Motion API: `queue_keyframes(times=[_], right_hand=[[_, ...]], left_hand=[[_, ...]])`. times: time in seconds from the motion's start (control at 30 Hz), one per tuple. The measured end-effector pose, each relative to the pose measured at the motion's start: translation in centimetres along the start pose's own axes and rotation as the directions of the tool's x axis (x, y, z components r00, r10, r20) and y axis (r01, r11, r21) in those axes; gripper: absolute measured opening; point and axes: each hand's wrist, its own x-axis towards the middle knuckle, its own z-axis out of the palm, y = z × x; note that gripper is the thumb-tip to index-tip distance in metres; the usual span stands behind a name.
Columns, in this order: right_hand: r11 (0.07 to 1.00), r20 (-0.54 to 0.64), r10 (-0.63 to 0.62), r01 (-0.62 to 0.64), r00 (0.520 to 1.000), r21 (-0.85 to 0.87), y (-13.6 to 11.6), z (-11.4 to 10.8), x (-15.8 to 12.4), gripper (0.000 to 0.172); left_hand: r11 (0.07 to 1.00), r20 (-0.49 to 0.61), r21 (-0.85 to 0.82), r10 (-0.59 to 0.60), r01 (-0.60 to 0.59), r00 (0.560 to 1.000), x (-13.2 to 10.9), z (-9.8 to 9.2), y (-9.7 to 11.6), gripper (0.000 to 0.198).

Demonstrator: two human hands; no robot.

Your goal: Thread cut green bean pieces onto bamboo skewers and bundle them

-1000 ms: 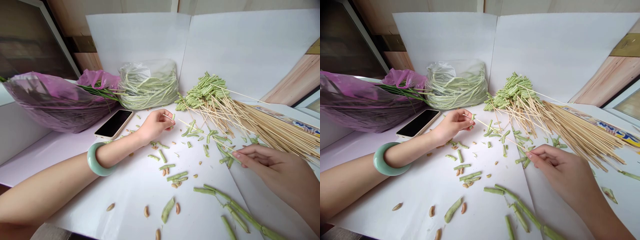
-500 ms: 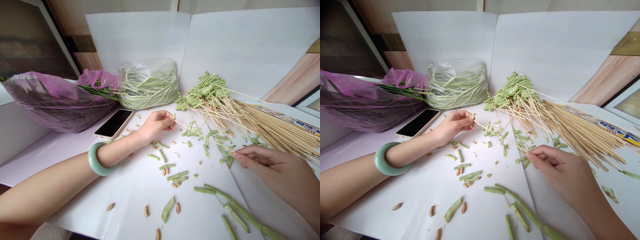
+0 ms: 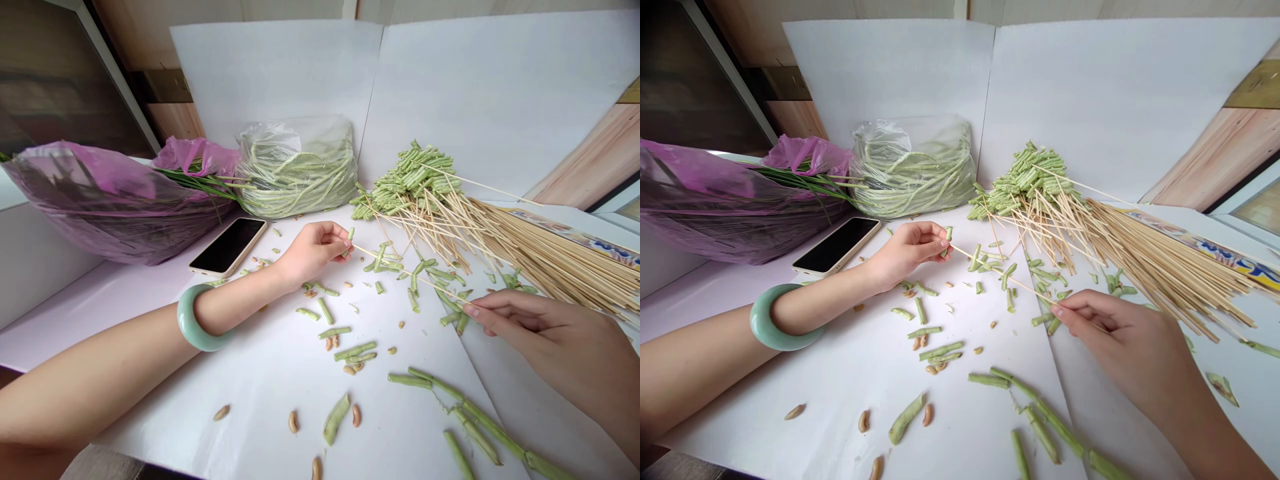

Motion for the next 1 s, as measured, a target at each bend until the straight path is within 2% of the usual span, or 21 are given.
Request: queue_keyframes(times=[0.3,0.6,1.0], right_hand=[[1.000,0.009,0.012,-0.012,1.000,0.002,0.5,0.1,0.0,0.032],[0.998,0.025,0.054,-0.053,0.998,-0.026,0.5,0.0,0.0,0.032],[0.999,0.042,0.031,-0.031,0.999,0.018,1.3,0.1,0.2,0.031]], left_hand=[[0.999,0.020,0.007,0.031,-0.031,0.999,0.0,-0.1,-0.2,0.008],[0.988,0.001,0.123,0.091,-0.090,0.996,0.1,-0.4,-0.3,0.009],[0.997,0.029,0.031,0.064,-0.065,0.998,0.1,-0.5,-0.4,0.014]])
